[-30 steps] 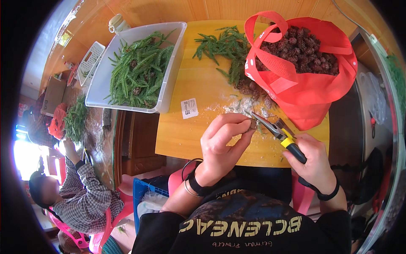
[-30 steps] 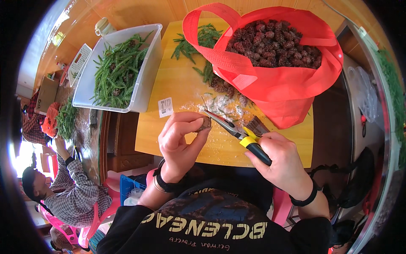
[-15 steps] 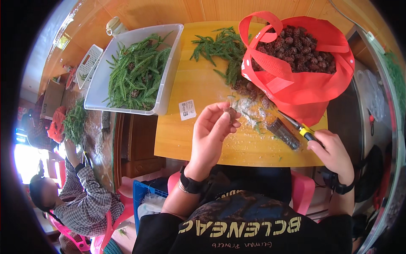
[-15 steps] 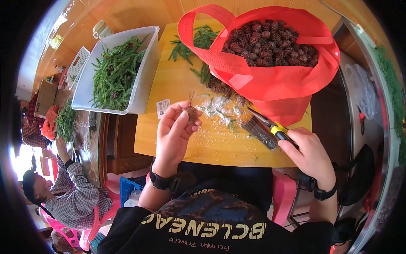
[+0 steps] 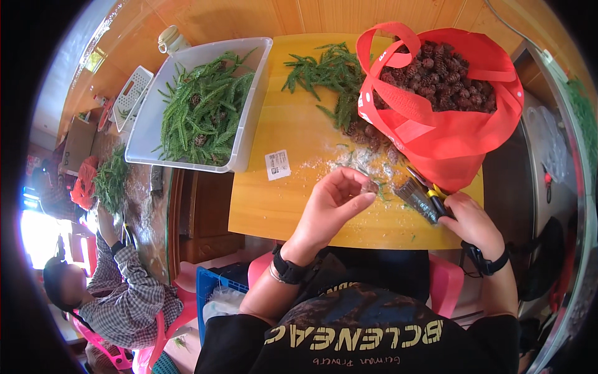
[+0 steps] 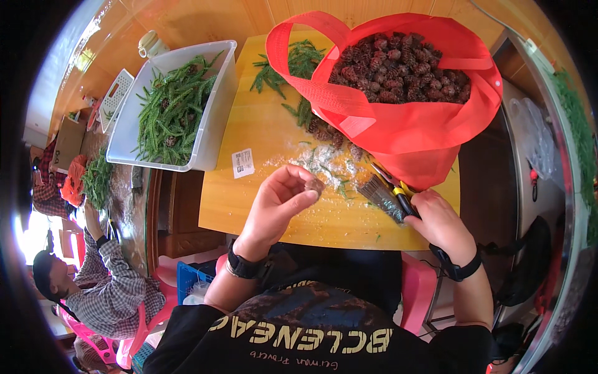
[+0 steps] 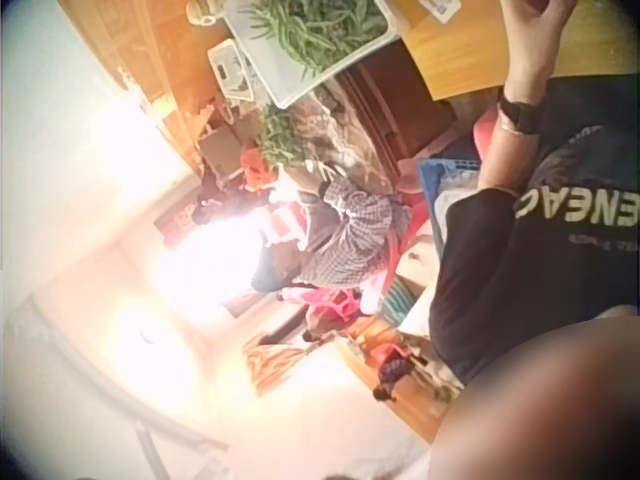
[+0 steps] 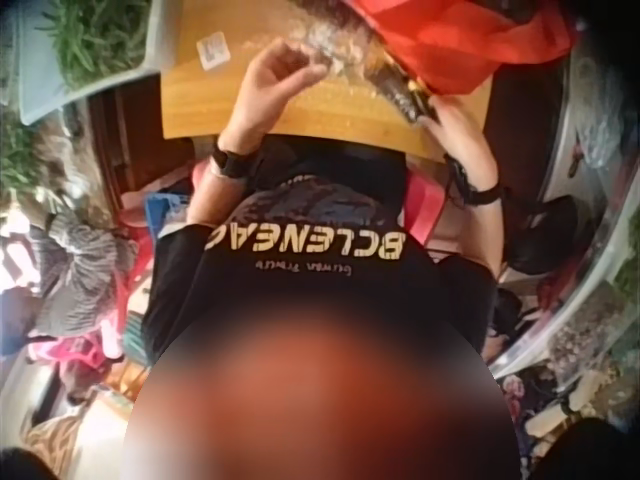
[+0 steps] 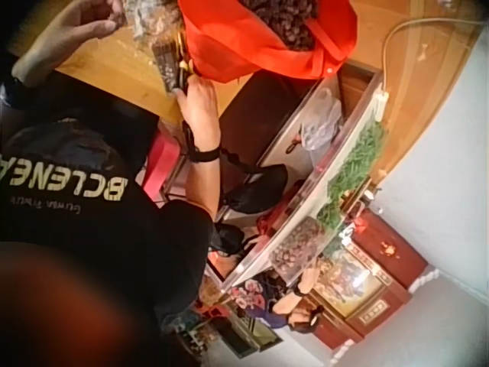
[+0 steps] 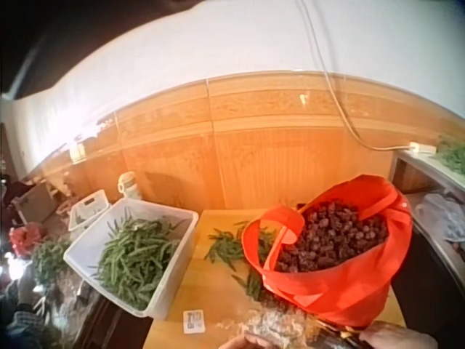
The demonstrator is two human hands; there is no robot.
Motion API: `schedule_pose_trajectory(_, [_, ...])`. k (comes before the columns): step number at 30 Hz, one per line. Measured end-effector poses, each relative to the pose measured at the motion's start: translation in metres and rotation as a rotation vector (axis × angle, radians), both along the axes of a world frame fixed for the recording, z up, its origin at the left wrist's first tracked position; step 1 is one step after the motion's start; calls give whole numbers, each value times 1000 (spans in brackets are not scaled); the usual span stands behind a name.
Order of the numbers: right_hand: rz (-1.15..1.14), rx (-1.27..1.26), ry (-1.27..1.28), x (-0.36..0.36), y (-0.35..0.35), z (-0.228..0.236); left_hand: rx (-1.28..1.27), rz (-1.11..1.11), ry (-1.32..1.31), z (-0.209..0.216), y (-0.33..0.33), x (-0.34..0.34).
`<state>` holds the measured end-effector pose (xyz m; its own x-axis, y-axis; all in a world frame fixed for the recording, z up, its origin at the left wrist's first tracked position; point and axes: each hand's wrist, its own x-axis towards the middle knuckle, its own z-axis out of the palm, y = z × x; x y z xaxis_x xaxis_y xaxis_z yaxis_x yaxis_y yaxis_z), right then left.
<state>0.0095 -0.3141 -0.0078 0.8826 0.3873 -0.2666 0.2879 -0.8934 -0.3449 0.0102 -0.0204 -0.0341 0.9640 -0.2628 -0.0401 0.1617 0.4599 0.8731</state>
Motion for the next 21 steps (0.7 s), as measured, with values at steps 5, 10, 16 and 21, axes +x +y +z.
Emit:
schedule_pose_trajectory(5, [0, -109, -101, 4, 29, 32, 164, -64, -49, 8, -12, 3])
schedule_pose_trajectory(10, [-78, 1029, 334, 6, 86, 24, 393, -46, -205, 18, -21, 7])
schedule_pose_trajectory(16, [-196, 1193, 388, 23, 113, 25, 616, -41, -414, 42, 7, 26])
schedule_pose_trajectory(21, [-72, 1007, 277, 25, 108, 20, 848, 136, -448, 29, 26, 92])
